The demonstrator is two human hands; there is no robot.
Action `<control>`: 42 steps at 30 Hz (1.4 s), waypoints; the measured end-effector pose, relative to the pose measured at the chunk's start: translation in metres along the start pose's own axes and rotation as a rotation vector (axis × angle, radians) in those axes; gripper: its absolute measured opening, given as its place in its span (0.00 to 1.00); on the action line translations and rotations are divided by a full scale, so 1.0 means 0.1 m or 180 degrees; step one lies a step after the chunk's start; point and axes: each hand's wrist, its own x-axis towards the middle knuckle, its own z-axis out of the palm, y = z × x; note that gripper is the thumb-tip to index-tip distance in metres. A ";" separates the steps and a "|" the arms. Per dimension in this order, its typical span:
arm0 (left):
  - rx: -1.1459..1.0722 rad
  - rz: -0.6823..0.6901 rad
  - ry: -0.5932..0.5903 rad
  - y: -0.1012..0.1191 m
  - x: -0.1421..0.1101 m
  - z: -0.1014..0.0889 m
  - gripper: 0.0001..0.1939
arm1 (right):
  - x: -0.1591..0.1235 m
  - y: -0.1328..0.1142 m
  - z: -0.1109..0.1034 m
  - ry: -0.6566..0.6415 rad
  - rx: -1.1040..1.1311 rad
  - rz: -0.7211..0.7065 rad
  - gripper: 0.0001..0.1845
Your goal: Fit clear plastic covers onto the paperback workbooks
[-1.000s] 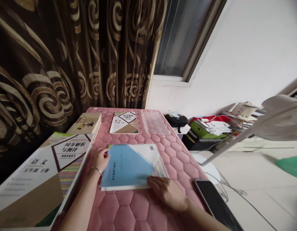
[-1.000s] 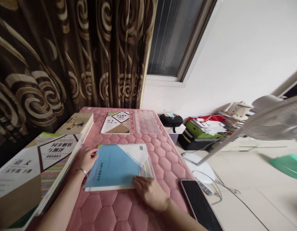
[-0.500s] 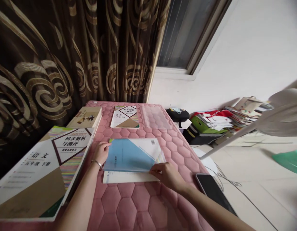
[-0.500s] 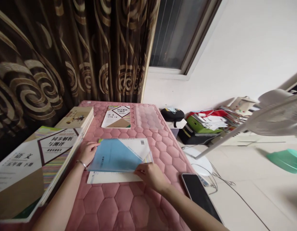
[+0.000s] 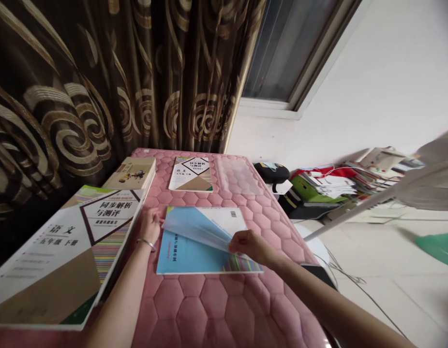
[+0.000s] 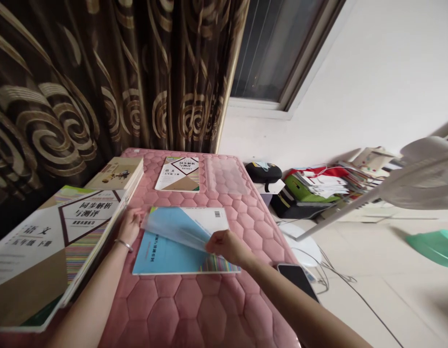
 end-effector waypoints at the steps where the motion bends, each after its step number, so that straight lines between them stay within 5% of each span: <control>1: -0.0027 -0.0076 0.0090 0.00 0.00 0.00 0.15 | 0.04 -0.07 -0.07 -0.0024 0.0113 -0.0005 0.11; 3: -0.0085 -0.0195 0.0161 0.03 -0.02 0.01 0.15 | 0.16 -0.28 -0.27 0.0124 -0.0052 -0.0156 0.11; 6: 0.0053 -0.0157 0.0006 0.14 -0.09 0.05 0.13 | 0.45 -0.66 -0.62 0.1159 -0.1278 -0.0682 0.10; 11: 0.0935 0.0521 -0.0346 0.30 -0.18 0.12 0.12 | 1.25 -1.09 -0.99 0.1807 -0.2306 -0.0746 0.11; 17: 0.1039 0.0439 -0.0441 0.31 -0.18 0.14 0.16 | 2.07 -1.11 -0.89 0.1961 -0.2626 -0.0380 0.14; 24: 0.1087 0.0278 -0.0522 0.34 -0.20 0.14 0.18 | 2.54 -0.90 -0.58 0.1964 -0.2267 0.0239 0.19; 29: 0.1126 0.0255 -0.0494 0.33 -0.20 0.15 0.18 | 2.62 -0.71 -0.43 0.1747 -0.2074 0.0391 0.20; 35: 0.1128 0.0359 -0.0406 0.28 -0.19 0.17 0.18 | 2.48 -0.60 -0.38 0.1332 -0.1892 -0.0190 0.24; 39: 0.1168 0.0471 -0.0332 0.26 -0.17 0.17 0.17 | 2.10 -0.61 -0.40 0.1239 -0.1680 -0.0633 0.23; 42: 0.1210 0.0516 -0.0343 0.27 -0.15 0.15 0.17 | 1.56 -0.50 -0.39 0.1103 -0.1389 -0.1138 0.20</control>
